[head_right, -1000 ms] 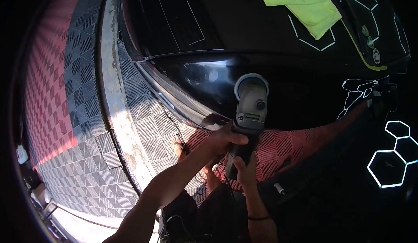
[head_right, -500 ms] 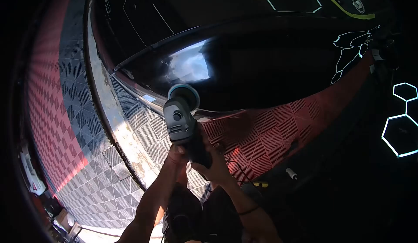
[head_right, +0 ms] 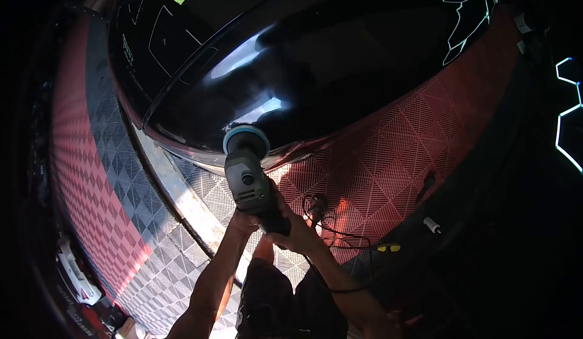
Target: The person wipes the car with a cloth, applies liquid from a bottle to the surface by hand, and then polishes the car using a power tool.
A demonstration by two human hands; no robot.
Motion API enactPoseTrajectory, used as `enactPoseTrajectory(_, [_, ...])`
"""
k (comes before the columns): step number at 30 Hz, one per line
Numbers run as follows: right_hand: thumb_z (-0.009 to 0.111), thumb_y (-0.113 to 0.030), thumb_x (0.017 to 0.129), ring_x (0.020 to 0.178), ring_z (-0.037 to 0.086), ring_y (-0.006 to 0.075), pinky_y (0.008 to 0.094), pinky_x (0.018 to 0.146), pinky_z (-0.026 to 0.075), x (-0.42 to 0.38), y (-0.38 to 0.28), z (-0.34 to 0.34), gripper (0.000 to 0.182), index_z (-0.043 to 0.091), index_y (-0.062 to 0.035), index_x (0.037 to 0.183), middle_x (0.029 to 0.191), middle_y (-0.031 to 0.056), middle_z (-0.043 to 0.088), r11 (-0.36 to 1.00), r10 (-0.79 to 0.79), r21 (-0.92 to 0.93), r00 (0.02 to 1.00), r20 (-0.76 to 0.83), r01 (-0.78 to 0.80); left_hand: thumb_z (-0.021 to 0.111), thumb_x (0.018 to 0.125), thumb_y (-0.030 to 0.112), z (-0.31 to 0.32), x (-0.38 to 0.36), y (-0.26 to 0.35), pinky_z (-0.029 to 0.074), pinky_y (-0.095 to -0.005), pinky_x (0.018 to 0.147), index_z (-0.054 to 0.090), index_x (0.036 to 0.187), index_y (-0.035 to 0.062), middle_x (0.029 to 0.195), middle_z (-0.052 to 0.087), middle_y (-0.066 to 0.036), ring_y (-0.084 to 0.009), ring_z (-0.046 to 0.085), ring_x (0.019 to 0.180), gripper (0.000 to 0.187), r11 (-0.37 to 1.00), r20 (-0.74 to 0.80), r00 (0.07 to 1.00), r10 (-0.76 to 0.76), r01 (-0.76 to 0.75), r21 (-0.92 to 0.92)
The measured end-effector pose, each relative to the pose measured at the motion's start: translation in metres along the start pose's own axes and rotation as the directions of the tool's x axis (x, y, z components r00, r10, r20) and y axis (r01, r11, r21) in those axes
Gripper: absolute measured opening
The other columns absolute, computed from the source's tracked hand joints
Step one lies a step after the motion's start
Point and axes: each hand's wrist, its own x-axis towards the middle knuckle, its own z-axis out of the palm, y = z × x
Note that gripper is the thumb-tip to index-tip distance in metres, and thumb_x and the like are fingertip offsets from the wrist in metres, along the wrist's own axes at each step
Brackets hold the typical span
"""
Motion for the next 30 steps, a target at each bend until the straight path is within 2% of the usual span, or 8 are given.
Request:
enactPoseTrajectory(4, [0.083,-0.043,0.066,0.105,0.057,0.0231,0.0351,0.090,0.047,-0.009,0.020,-0.013,0.099,0.032,-0.0005,0.139,0.115,0.0103,0.055,0.928,-0.116,0.330,0.977,-0.178,0.170,0.088,0.054,0.013,0.000,0.020,-0.015,0.045,-0.0359,0.096,0.044,0.131,0.0020,0.113,0.062,-0.008,-0.0188,0.058,0.106,0.090,0.877,-0.248,0.939,-0.240,0.319,0.358])
enactPoseTrajectory(5, [0.084,-0.046,0.065,0.101,0.059,0.0221,0.0348,0.086,0.049,-0.007,0.022,-0.016,0.097,0.034,-0.0008,0.136,0.111,0.0095,0.056,0.900,-0.123,0.392,0.974,-0.189,0.190,0.085,0.056,0.007,0.028,0.035,-0.015,0.050,-0.0381,0.090,0.047,0.128,-0.0005,0.112,0.063,-0.013,-0.0239,0.062,0.102,0.082,0.894,-0.208,0.977,-0.040,0.128,0.430])
enactPoseTrajectory(10, [0.082,-0.058,0.063,0.084,0.063,0.0195,0.0324,0.074,0.054,0.006,0.043,-0.014,0.098,0.037,-0.0006,0.129,0.102,0.0080,0.058,0.858,-0.182,0.463,0.974,-0.133,0.223,0.084,0.052,0.003,0.030,0.038,-0.001,0.048,-0.0373,0.096,0.046,0.130,0.0006,0.114,0.062,-0.010,-0.0219,0.061,0.107,0.087,0.865,-0.218,0.964,-0.150,0.235,0.443])
enactPoseTrajectory(18, [0.079,-0.055,0.068,0.083,0.061,0.0140,0.0275,0.072,0.051,0.032,0.044,0.073,0.087,0.044,0.0009,0.125,0.094,0.0064,0.062,0.960,-0.125,0.244,0.989,-0.079,0.141,0.086,0.050,0.005,-0.055,-0.034,0.047,0.047,-0.0368,0.096,0.045,0.131,0.0003,0.113,0.062,-0.012,-0.0226,0.060,0.106,0.091,0.937,-0.177,0.971,-0.164,0.209,0.278])
enactPoseTrajectory(20, [0.080,-0.049,0.067,0.086,0.061,0.0134,0.0268,0.075,0.050,0.052,0.068,0.093,0.087,0.044,0.0021,0.128,0.097,0.0072,0.063,0.982,-0.157,0.098,0.986,-0.057,0.162,0.092,0.053,0.024,-0.062,-0.044,0.069,0.049,-0.0401,0.088,0.045,0.127,0.0016,0.106,0.063,-0.016,-0.0298,0.062,0.097,0.091,0.971,-0.033,0.994,-0.104,0.108,0.214])
enactPoseTrajectory(23, [0.080,-0.046,0.065,0.089,0.067,0.0316,0.0343,0.078,0.051,0.073,0.049,0.121,0.081,0.051,0.0044,0.121,0.093,0.0191,0.065,0.968,-0.197,-0.180,0.974,-0.112,0.175,0.092,0.055,0.028,-0.074,-0.044,0.096,0.050,-0.0411,0.082,0.045,0.122,0.0020,0.096,0.062,-0.016,-0.0308,0.063,0.089,0.086,0.988,0.112,0.993,0.026,-0.043,0.145])
enactPoseTrajectory(26, [0.079,-0.034,0.069,0.089,0.065,0.0234,0.0342,0.081,0.051,0.081,0.054,0.127,0.085,0.040,0.0051,0.133,0.100,0.0155,0.064,0.953,-0.172,-0.263,0.983,-0.064,0.149,0.092,0.054,0.026,-0.085,-0.045,0.104,0.050,-0.0401,0.081,0.046,0.120,0.0011,0.096,0.062,-0.016,-0.0297,0.063,0.088,0.084,0.993,0.144,0.989,0.036,-0.052,0.109])
enactPoseTrajectory(30, [0.078,-0.030,0.070,0.098,0.063,0.0210,0.0351,0.087,0.051,0.078,0.048,0.141,0.066,0.051,0.0049,0.119,0.104,0.0160,0.063,0.951,-0.157,0.250,0.980,-0.125,0.184,0.088,0.060,0.021,-0.194,-0.082,0.065,0.047,-0.0411,0.095,0.037,0.140,0.0064,0.126,0.058,-0.015,-0.0314,0.057,0.111,0.096,0.949,-0.026,0.990,-0.141,0.142,0.283])
